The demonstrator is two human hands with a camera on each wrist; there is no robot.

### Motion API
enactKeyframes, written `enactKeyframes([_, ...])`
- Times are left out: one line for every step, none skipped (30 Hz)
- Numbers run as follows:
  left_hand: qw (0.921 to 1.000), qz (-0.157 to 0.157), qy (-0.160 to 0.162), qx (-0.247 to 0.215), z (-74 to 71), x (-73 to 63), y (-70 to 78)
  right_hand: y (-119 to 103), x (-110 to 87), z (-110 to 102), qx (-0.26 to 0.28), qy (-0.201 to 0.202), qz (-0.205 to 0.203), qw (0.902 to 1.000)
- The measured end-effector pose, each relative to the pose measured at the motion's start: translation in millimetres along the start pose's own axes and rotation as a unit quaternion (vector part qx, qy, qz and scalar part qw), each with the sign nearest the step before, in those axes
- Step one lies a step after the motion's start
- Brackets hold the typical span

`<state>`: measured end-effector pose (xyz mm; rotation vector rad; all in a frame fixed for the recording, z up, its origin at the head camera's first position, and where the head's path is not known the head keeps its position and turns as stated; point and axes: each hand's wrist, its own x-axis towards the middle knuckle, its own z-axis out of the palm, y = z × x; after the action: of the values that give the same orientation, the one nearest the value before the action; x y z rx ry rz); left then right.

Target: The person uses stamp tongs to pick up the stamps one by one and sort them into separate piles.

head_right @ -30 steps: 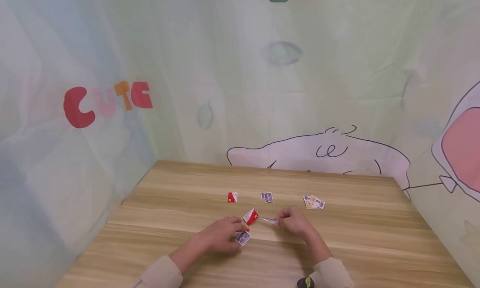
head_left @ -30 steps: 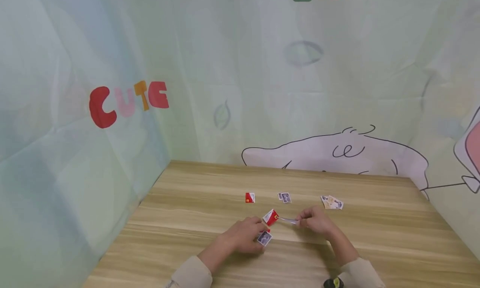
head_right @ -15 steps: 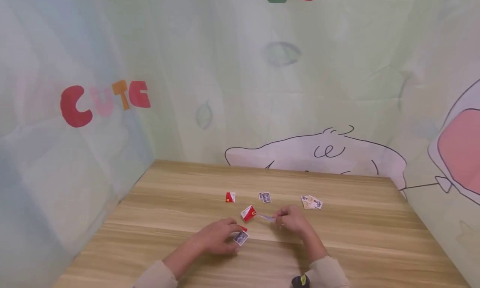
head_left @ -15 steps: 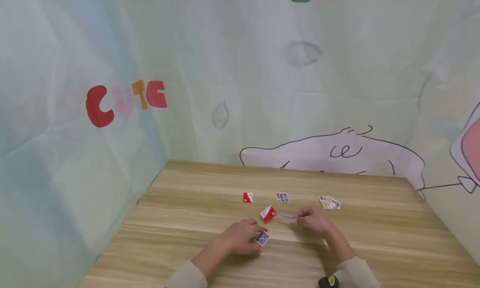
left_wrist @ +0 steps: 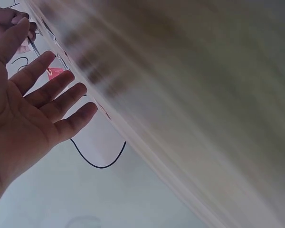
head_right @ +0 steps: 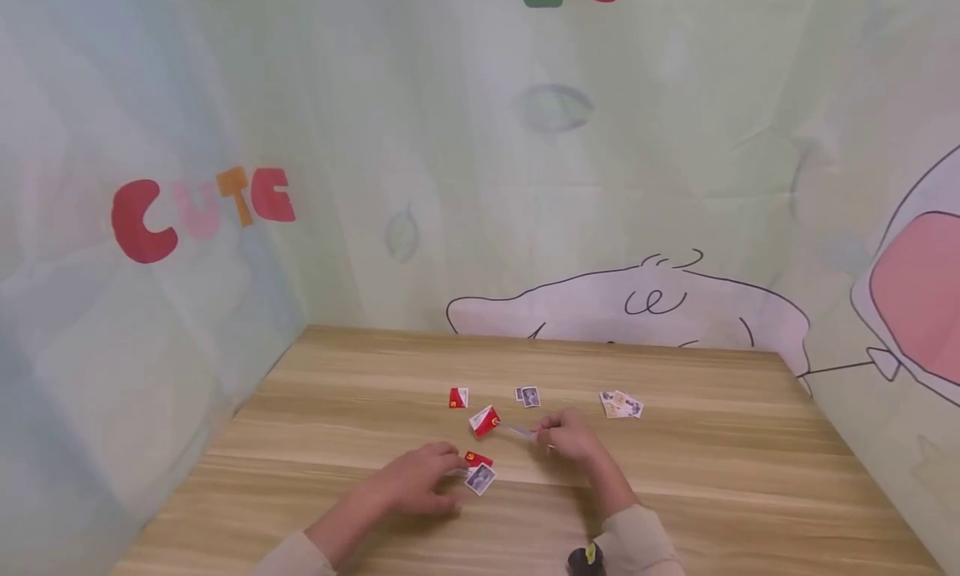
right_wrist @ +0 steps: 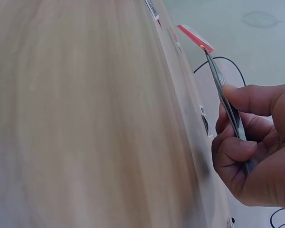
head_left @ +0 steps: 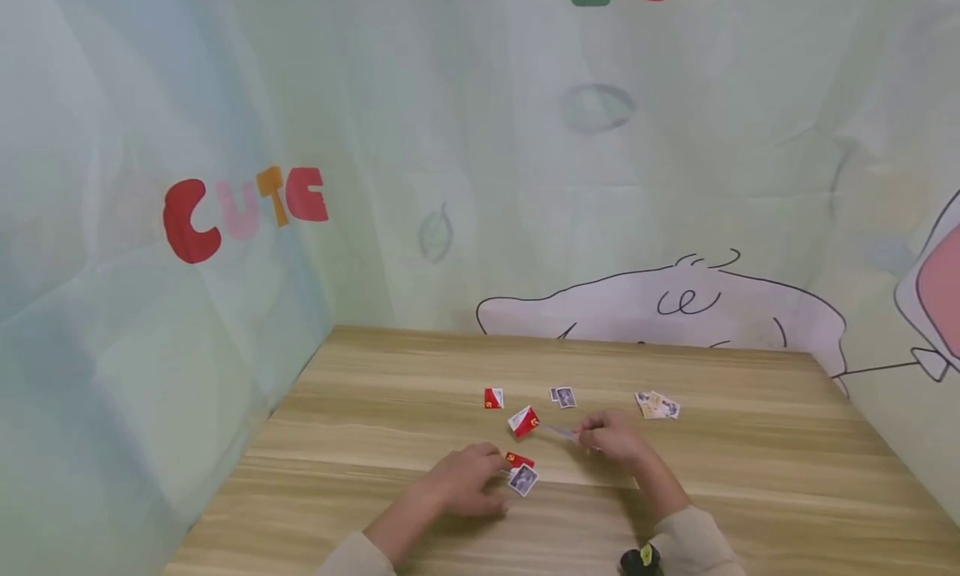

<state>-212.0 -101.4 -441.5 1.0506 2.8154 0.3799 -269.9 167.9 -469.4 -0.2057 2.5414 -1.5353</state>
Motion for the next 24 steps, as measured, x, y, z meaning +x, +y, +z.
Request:
enactKeyframes([1.0, -0.001, 0.001, -0.002, -0.1, -0.8, -0.6, 0.2, 1.4, 1.6, 0.003, 0.0, 0.0, 1.0])
enactKeyframes([1.0, -0.001, 0.001, -0.003, -0.2, -1.6, -1.1, 0.7, 3.0, 3.2, 0.004, 0.001, 0.002, 1.0])
enactKeyframes([1.0, -0.002, 0.0, -0.006, -0.3, -2.1, -1.6, 1.0, 4.6, 4.8, 0.009, 0.003, 0.003, 1.0])
enactKeyframes([1.0, -0.003, 0.0, -0.007, -0.4, -2.6, -2.1, 1.1, 5.9, 6.2, 0.012, 0.004, 0.003, 0.9999])
enactKeyframes([1.0, -0.004, -0.001, -0.008, -0.5, -3.1, -2.7, 1.4, 7.4, 7.7, 0.016, 0.004, 0.002, 0.9999])
enactKeyframes([0.9999, -0.005, -0.001, -0.009, -0.4, -3.5, -3.5, 1.9, 9.1, 9.3, 0.021, 0.007, 0.004, 0.9998])
enactKeyframes([1.0, -0.004, -0.001, -0.008, 0.0, -3.8, -4.4, 2.0, 10.2, 10.7, 0.024, 0.009, 0.009, 0.9996])
enactKeyframes([1.0, -0.004, -0.001, -0.007, 0.1, -4.3, -5.2, 2.0, 11.6, 12.0, 0.03, 0.01, 0.013, 0.9994])
enactKeyframes([1.0, -0.002, -0.001, -0.006, 0.2, -4.6, -6.1, 1.8, 12.8, 13.3, 0.034, 0.012, 0.017, 0.9992])
enactKeyframes([1.0, 0.001, 0.0, -0.004, 0.4, -5.0, -7.1, 1.1, 13.8, 14.4, 0.037, 0.014, 0.023, 0.999])
enactKeyframes([1.0, 0.002, 0.0, -0.002, 0.6, -5.6, -8.2, 0.4, 15.3, 15.5, 0.041, 0.014, 0.029, 0.9986])
enactKeyframes([1.0, 0.004, -0.001, 0.0, 0.8, -6.1, -9.3, -0.8, 16.3, 16.5, 0.043, 0.015, 0.033, 0.9984])
enactKeyframes([1.0, 0.005, -0.003, 0.001, 1.0, -6.9, -10.1, -1.6, 17.4, 17.6, 0.042, 0.017, 0.033, 0.9984])
enactKeyframes([1.0, 0.005, -0.005, 0.001, 1.0, -7.7, -10.7, -2.4, 18.7, 18.7, 0.044, 0.019, 0.033, 0.9983])
enactKeyframes([1.0, 0.006, -0.006, 0.003, 1.9, -8.2, -11.8, -3.3, 19.8, 19.8, 0.043, 0.022, 0.033, 0.9983])
enactKeyframes([0.9999, 0.006, -0.008, 0.003, 2.3, -8.8, -12.5, -4.5, 21.1, 20.5, 0.044, 0.023, 0.034, 0.9982])
enactKeyframes([0.9999, 0.006, -0.01, 0.003, 2.9, -9.3, -13.1, -5.4, 22.8, 21.2, 0.042, 0.024, 0.034, 0.9982])
enactKeyframes([0.9999, 0.008, -0.011, 0.005, 3.5, -9.7, -13.5, -6.5, 24.2, 21.8, 0.041, 0.026, 0.031, 0.9983])
enactKeyframes([0.9999, 0.01, -0.01, 0.006, 4.2, -10.1, -13.8, -7.4, 25.8, 22.5, 0.04, 0.026, 0.03, 0.9984])
enactKeyframes([0.9998, 0.014, -0.009, 0.008, 5.0, -10.3, -14.2, -8.7, 27.1, 23.2, 0.04, 0.025, 0.031, 0.9984])
enactKeyframes([0.9997, 0.019, -0.007, 0.01, 5.7, -10.6, -14.4, -9.9, 28.5, 23.8, 0.037, 0.023, 0.028, 0.9987])
enactKeyframes([0.9996, 0.025, -0.006, 0.012, 6.0, -10.9, -14.2, -11.2, 29.6, 24.5, 0.034, 0.021, 0.024, 0.9989])
enactKeyframes([0.9993, 0.034, -0.003, 0.017, 6.8, -11.1, -14.4, -12.2, 30.6, 25.4, 0.034, 0.019, 0.022, 0.999])
enactKeyframes([0.9989, 0.043, -0.001, 0.02, 7.4, -11.3, -14.3, -13.3, 31.2, 26.2, 0.033, 0.017, 0.019, 0.9991])
